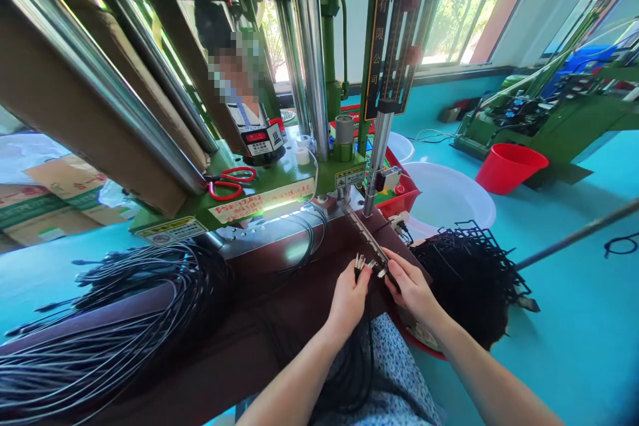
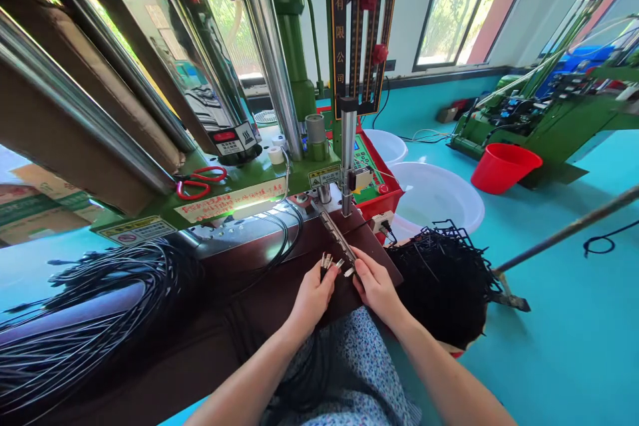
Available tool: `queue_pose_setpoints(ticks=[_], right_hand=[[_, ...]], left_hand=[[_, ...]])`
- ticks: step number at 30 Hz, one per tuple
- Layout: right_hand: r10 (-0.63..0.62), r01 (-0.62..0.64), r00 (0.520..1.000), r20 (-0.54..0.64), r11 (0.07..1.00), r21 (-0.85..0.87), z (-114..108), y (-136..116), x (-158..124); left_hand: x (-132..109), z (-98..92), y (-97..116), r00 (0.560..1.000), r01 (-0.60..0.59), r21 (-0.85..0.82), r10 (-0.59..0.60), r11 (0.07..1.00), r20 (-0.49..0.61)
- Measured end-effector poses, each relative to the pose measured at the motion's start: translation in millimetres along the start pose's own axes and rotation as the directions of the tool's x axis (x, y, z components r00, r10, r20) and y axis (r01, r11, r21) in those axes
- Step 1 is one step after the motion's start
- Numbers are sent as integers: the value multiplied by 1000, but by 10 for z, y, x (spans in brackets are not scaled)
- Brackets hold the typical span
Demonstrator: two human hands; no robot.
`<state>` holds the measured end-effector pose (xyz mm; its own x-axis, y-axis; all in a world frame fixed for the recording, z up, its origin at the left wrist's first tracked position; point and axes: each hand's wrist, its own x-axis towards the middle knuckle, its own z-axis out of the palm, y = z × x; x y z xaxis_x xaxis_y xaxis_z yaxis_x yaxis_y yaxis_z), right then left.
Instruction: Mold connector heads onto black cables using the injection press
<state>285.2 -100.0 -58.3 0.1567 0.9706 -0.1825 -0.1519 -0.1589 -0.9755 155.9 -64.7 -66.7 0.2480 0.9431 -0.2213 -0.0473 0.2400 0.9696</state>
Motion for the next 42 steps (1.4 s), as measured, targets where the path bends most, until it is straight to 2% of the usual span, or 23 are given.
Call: queue_pose_setpoints(ticks=[3,7,10,13,15,18,22,24,26,28,30,38,42], right_hand=[[15,-14,1000,16,1000,-23,5,-25,5],[-4,8,999,53,997,-77,-6,-2,21],[-49,63,996,78,980,-187,-28,55,36],[-111,143,986,123,943,-300,-45,105,53],[-100,133,987,126,949,-286,-49,115,59],[-42,54,995,88,989,-138,-47,94,54],[30,-29,999,43,999,-31,-46,34,29],[54,-53,998,44,998,-19,-39,5,20],[79,-77,995,63,997,-27,-32,-11,18],[74,-71,994,82,997,-44,-32,-1,25],[45,-40,994,95,998,-53,-45,37,40],[24,-12,990,137,996,-90,-134,187,97],[-15,54,984,179,975,-216,-129,159,84]], left_hand=[[-20,9,-9,982,-185,227,186,956,15],[-51,-2,-4,978,-197,298,208,934,-5],[-56,9,-19,977,-182,333,209,925,-48],[-50,27,-40,976,-184,322,213,929,-55],[-42,23,-40,976,-199,280,216,939,-30],[-17,-43,10,984,-150,130,161,980,-72],[36,-210,171,977,-74,-209,29,975,-211],[50,-252,241,986,-5,-370,-58,929,-159],[48,-234,271,992,100,-442,-125,891,-28],[38,-175,263,981,191,-408,-170,892,89],[29,-113,237,971,230,-336,-193,913,140],[58,-74,167,969,241,-253,-220,937,108],[75,-69,151,970,243,-241,-233,939,71]])
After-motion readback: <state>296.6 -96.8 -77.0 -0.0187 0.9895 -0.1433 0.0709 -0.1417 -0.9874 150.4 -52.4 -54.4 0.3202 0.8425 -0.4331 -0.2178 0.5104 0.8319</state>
